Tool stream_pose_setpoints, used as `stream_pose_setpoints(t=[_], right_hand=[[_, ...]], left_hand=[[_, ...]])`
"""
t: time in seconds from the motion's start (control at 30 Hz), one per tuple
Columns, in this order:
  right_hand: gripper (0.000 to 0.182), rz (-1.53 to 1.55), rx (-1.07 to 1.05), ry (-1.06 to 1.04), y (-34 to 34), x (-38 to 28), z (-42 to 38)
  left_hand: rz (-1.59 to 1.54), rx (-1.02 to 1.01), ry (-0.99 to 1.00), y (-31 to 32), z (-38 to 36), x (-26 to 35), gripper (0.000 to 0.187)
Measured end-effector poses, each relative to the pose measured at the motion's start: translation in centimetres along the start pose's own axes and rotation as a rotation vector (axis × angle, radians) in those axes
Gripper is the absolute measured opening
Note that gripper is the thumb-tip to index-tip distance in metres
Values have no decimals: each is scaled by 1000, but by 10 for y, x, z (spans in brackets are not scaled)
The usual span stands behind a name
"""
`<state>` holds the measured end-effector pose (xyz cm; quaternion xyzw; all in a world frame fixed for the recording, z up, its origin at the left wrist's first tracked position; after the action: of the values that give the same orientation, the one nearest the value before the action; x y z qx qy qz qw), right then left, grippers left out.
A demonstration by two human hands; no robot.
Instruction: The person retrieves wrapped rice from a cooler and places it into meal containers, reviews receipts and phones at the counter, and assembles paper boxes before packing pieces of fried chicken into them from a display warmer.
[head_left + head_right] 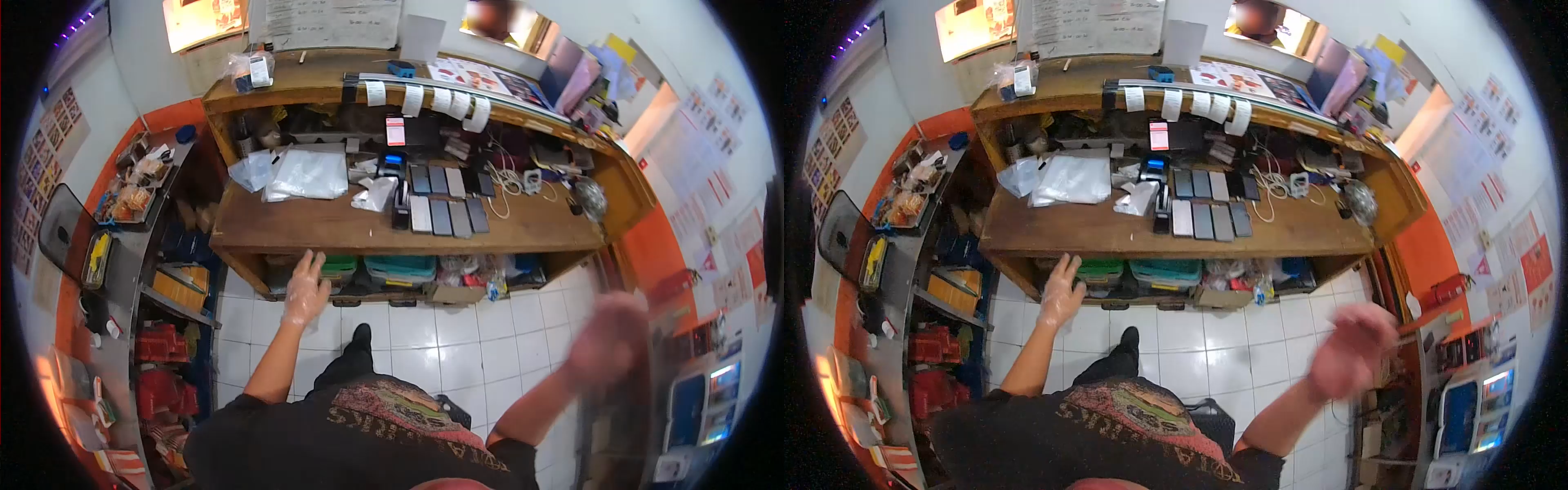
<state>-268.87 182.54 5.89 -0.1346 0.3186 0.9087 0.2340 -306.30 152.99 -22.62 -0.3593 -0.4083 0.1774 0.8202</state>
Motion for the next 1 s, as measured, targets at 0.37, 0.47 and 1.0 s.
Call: stream_pose_setpoints(t=[0.37, 0.47, 1.0], right_hand=[[26, 14, -471, -1178, 221, 68, 95], [25, 14, -453, -1196, 219, 104, 117], [23, 123, -408, -1163, 173, 218, 208]], left_hand=[[77, 344, -111, 8, 304, -74, 52], [72, 394, -93, 7, 362, -87, 52], [366, 938, -131, -42, 459, -97, 54]])
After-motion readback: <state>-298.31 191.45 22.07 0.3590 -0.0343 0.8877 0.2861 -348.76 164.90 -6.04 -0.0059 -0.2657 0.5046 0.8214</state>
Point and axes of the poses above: each hand's wrist, its own z-axis towards the middle knuckle, its own y-axis out of the palm, x = y × z, the point moved 8 cm from there along z, towards the middle knuckle, and after that the axes turned 10 degrees about x, right-handed, at the moved point
